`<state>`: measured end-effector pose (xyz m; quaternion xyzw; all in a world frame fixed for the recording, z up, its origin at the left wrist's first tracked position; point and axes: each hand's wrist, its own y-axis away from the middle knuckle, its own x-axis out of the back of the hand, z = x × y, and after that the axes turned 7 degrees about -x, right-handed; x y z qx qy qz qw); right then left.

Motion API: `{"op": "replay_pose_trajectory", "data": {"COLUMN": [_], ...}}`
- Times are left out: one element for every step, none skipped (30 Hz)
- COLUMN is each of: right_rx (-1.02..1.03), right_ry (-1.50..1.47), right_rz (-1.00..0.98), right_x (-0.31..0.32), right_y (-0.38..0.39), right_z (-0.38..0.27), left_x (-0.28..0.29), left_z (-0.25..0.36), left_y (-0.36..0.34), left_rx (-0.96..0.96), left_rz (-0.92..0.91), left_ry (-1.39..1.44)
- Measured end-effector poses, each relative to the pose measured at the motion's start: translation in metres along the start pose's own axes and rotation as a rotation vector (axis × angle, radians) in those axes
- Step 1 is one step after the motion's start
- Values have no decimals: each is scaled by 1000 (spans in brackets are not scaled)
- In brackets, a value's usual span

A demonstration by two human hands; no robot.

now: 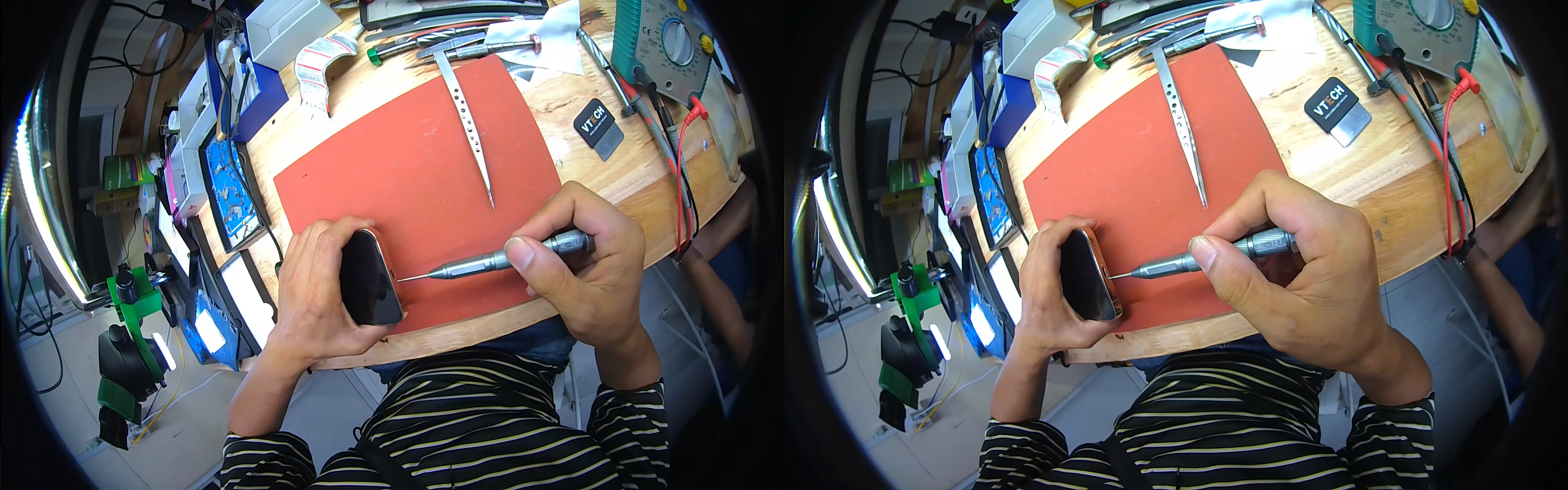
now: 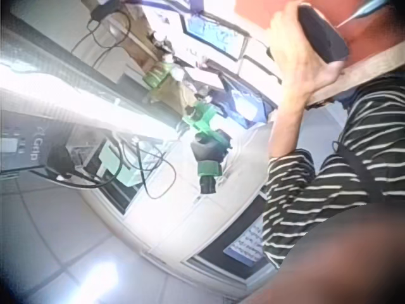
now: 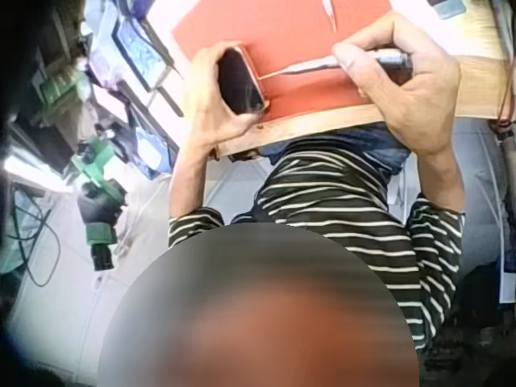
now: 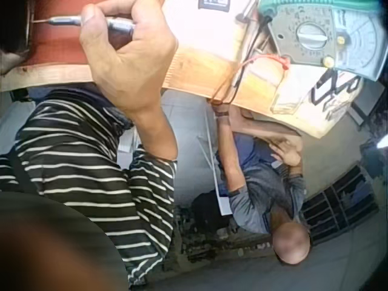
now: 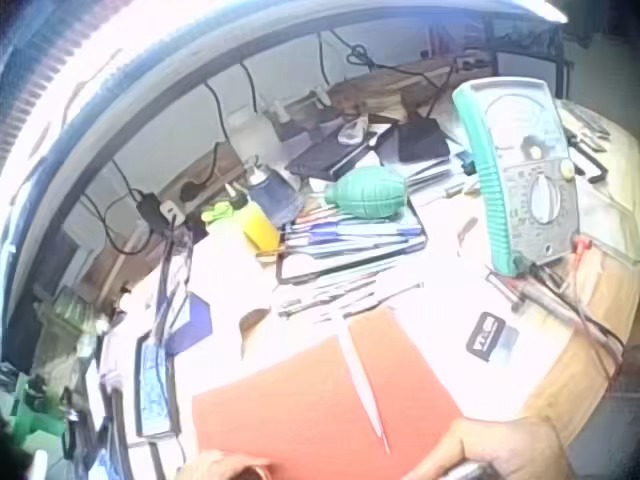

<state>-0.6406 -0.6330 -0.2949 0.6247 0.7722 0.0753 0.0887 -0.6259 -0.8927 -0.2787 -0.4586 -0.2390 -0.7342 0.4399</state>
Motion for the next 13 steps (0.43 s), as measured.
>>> {"op": "replay_pose_trajectory", "data": {"right_rx": [6, 12, 17, 17, 23, 30, -19, -12, -7, 2, -11, -24, -25], "right_ry": [0, 1, -6, -7, -7, -3, 15, 1, 2, 10, 14, 43, 48], "right_rz": [-5, -9, -10, -15, -11, -8, -17, -11, -8, -5, -17, -18, -20], "right_x": [0, 0, -1, -1, -1, -2, -1, -2, -2, -2, -1, 0, 0], "right_y": [-1, -1, -1, -1, -1, -1, 1, 0, 0, -1, -1, -1, -1], "right_z": [0, 0, 1, 1, 1, 1, -1, -1, -1, -1, -2, -3, -3], "left_x": [0, 0, 0, -1, -1, -1, -2, -2, -2, -2, -1, -2, -2], "left_z": [0, -1, -2, -2, -3, -4, -5, -5, -6, -6, -6, -6, -6], "left_y": [1, 1, 2, 2, 2, 2, 3, 3, 3, 4, 4, 4, 4], "left_rx": [6, 15, 13, 5, -14, -25, -19, -22, -25, -27, -14, -10, -15], "left_rz": [-3, -9, -10, 0, -3, -10, -9, -10, -10, -9, -17, -16, -15], "left_ry": [-4, -13, -15, -15, -28, -50, -50, -46, -46, -47, -44, -41, -49]}}
